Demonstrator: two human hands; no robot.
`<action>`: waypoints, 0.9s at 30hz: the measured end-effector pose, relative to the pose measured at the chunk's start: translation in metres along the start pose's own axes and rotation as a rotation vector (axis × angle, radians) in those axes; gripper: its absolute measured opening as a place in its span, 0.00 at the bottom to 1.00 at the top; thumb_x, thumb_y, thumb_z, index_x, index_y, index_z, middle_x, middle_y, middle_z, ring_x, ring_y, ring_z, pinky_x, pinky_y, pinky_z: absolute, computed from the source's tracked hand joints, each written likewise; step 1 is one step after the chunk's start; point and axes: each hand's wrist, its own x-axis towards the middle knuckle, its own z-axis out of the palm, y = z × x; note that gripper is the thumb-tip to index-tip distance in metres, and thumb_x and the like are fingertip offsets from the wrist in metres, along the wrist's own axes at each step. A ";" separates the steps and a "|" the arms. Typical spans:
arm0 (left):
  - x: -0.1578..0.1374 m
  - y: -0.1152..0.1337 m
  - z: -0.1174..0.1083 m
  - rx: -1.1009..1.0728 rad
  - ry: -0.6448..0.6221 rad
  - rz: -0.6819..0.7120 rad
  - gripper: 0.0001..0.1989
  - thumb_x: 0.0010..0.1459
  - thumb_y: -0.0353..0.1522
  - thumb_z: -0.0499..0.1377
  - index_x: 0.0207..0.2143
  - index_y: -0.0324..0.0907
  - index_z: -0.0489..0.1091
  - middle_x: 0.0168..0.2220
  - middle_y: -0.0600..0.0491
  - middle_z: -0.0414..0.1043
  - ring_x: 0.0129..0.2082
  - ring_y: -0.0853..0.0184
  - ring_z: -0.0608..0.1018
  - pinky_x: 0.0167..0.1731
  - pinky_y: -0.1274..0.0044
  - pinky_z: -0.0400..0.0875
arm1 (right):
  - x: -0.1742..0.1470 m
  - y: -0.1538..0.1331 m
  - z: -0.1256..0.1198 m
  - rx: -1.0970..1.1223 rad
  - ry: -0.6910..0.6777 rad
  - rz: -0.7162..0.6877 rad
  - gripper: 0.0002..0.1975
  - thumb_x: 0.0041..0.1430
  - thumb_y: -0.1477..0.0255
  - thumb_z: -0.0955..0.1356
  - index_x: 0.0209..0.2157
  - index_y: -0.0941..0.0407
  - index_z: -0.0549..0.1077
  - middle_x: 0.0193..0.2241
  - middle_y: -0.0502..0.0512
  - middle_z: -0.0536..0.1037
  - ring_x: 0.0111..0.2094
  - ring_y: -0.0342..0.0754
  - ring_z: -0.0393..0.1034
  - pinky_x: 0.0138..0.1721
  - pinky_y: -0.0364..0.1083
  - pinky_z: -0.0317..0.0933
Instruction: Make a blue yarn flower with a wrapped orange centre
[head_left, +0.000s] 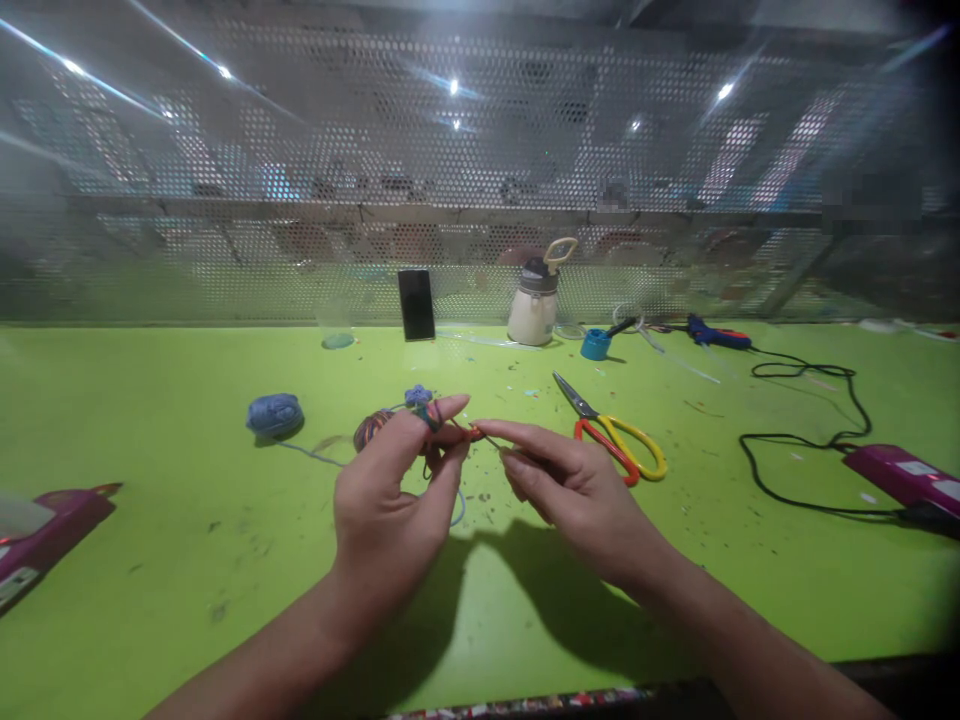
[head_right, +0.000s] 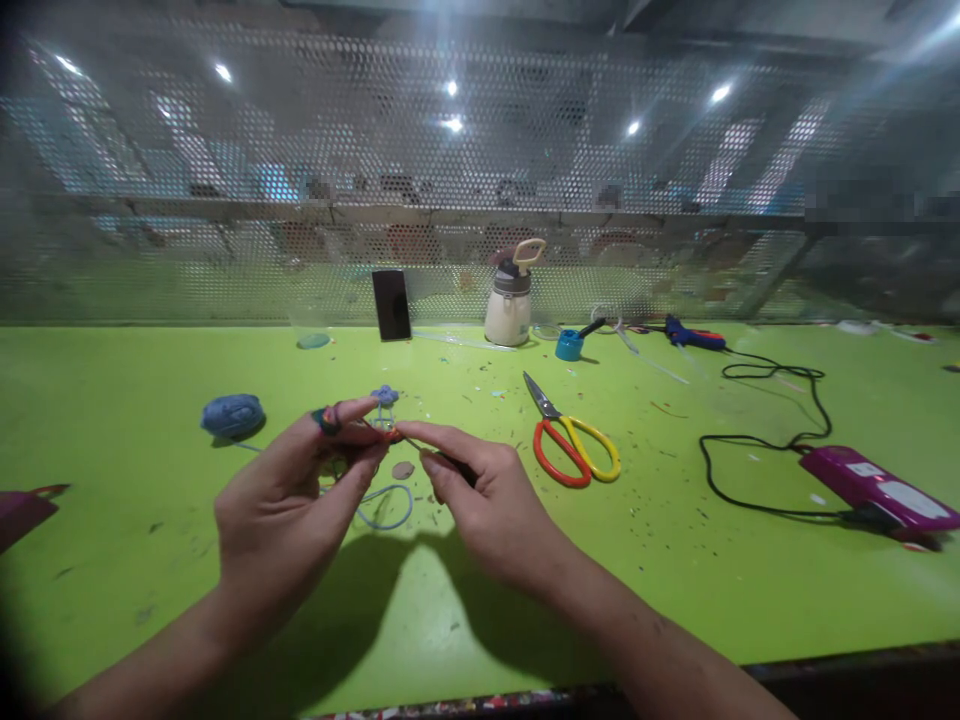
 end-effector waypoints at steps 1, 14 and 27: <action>0.000 0.001 0.001 -0.009 -0.003 -0.024 0.17 0.48 0.24 0.68 0.42 0.45 0.79 0.32 0.52 0.78 0.34 0.64 0.78 0.45 0.70 0.73 | 0.000 0.000 0.001 0.025 0.005 0.015 0.19 0.63 0.75 0.64 0.54 0.55 0.75 0.20 0.45 0.62 0.21 0.40 0.50 0.22 0.42 0.47; 0.020 -0.005 -0.007 -0.356 -0.246 -0.413 0.45 0.44 0.26 0.71 0.64 0.41 0.58 0.26 0.58 0.75 0.28 0.70 0.77 0.32 0.79 0.72 | 0.001 0.009 0.000 0.257 0.069 0.112 0.16 0.60 0.68 0.69 0.49 0.55 0.78 0.20 0.46 0.67 0.19 0.39 0.54 0.20 0.41 0.49; 0.019 0.005 -0.008 -0.235 -0.305 -0.360 0.57 0.47 0.25 0.69 0.70 0.48 0.36 0.23 0.59 0.76 0.24 0.67 0.79 0.28 0.78 0.75 | 0.001 0.006 -0.005 0.224 0.036 0.103 0.15 0.61 0.71 0.68 0.48 0.56 0.79 0.18 0.45 0.65 0.19 0.38 0.53 0.20 0.41 0.48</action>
